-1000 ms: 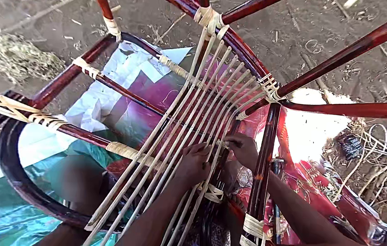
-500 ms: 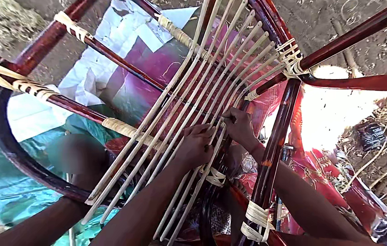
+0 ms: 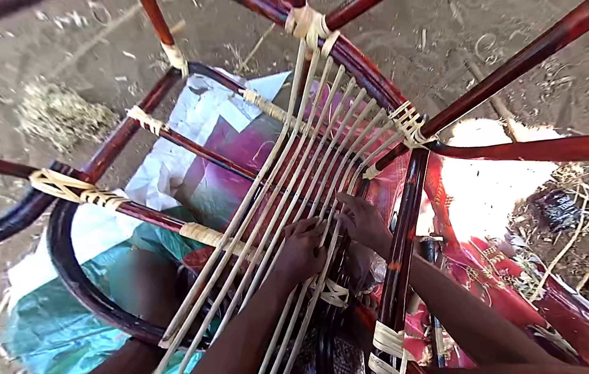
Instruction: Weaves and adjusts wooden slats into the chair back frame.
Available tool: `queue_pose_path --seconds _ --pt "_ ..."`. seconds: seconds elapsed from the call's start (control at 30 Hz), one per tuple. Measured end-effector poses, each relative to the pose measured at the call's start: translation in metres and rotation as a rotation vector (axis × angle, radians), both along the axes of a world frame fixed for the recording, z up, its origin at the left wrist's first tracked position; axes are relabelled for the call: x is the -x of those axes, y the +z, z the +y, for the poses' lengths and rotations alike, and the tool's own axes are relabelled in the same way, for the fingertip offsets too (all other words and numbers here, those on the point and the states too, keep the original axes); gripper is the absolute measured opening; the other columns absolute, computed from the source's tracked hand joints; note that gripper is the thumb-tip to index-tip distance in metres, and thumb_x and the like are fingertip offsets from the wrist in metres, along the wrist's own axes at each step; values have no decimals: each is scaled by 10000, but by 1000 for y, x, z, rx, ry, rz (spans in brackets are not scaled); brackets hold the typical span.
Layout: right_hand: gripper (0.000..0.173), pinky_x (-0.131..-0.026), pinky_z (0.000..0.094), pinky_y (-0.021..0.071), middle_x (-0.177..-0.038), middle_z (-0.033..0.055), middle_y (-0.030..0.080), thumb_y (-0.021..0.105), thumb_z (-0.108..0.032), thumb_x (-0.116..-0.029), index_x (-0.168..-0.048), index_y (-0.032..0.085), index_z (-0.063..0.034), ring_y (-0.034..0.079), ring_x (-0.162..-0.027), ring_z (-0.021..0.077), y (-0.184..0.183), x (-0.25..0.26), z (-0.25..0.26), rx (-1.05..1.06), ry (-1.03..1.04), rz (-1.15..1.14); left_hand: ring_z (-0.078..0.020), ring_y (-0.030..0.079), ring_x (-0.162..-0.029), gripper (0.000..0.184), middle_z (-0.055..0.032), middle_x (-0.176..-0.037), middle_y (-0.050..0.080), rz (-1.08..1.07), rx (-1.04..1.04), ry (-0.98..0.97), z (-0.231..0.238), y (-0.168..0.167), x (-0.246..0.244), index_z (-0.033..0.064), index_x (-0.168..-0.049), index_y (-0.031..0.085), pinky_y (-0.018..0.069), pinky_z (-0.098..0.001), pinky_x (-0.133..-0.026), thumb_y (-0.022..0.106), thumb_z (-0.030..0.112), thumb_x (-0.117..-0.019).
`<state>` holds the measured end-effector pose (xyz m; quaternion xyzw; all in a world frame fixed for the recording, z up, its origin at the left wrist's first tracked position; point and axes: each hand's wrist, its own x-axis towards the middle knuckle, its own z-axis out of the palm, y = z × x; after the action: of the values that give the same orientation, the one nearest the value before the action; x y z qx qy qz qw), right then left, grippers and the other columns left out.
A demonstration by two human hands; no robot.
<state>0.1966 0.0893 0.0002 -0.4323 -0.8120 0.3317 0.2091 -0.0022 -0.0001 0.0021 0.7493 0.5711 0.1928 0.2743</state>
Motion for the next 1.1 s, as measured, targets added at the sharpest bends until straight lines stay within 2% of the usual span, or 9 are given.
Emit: queue_pose_path --seconds 0.07,0.13,0.27,0.37,0.47,0.57,0.77,0.93,1.1 --pt "447 -865 408 593 -1136 154 706 696 -236 -956 -1328 615 -3 706 -969 251 -4 -48 -26 -87 -141 -31 -264 503 -1403 203 -2 -1370 682 16 30 8 1 1 1 57 -981 803 323 -567 -1154 668 164 -874" --pt "324 -789 509 591 -1028 166 728 746 -169 -885 -1143 689 20 721 -902 304 28 -93 -60 -15 -335 -196 -265 501 -1409 223 2 -1394 669 3 39 13 -1 -1 0 49 -997 804 320 -563 -1155 647 163 -887" --pt "593 -804 653 541 -1076 257 676 808 -245 -853 -1308 570 51 681 -927 440 26 -189 -124 331 -462 -583 -237 503 -1410 188 17 -1413 656 -25 -21 18 0 -9 1 55 -859 785 333 -551 -1144 647 180 -881" --pt "419 -753 611 554 -936 208 716 685 -311 -965 -1202 647 32 710 -815 387 12 -216 -164 506 -487 -635 -248 491 -1419 195 12 -1411 658 -50 -5 18 1 -7 1 59 -841 794 320 -549 -1150 638 171 -874" --pt "393 -678 580 538 -846 215 656 460 -248 -992 -1127 627 80 665 -740 387 30 -189 -176 342 -527 -607 -253 485 -1425 195 3 -1396 669 -83 8 11 1 -6 3 53 -805 784 315 -552 -1158 652 179 -872" --pt "454 -475 409 487 -649 87 552 320 -277 -1022 -1125 580 81 554 -509 214 61 -143 -160 177 -490 -500 -258 484 -1424 203 -1 -1364 689 -125 -9 -3 2 -8 6 59 -750 771 311 -560 -1148 655 193 -850" --pt "377 -688 373 567 -803 58 677 564 -353 -972 -1118 666 -21 671 -722 163 89 -66 -105 259 -278 -311 -262 495 -1410 195 4 -1334 706 -96 6 0 1 -7 3 60 -785 791 311 -554 -1140 661 185 -858" --pt "365 -465 259 439 -647 -44 491 406 -423 -1073 -1077 587 -106 473 -500 61 92 -19 -81 86 -238 -224 -251 488 -1420 231 -7 -1333 707 -128 15 11 0 -7 1 54 -759 769 290 -547 -1159 623 179 -886" --pt "395 -574 286 498 -767 28 573 422 -358 -1070 -1193 578 -16 546 -606 103 91 -14 -81 -50 -254 -223 -271 536 -1375 244 -39 -1272 738 -137 -68 37 0 -4 -2 40 -751 761 295 -533 -1133 611 175 -889"
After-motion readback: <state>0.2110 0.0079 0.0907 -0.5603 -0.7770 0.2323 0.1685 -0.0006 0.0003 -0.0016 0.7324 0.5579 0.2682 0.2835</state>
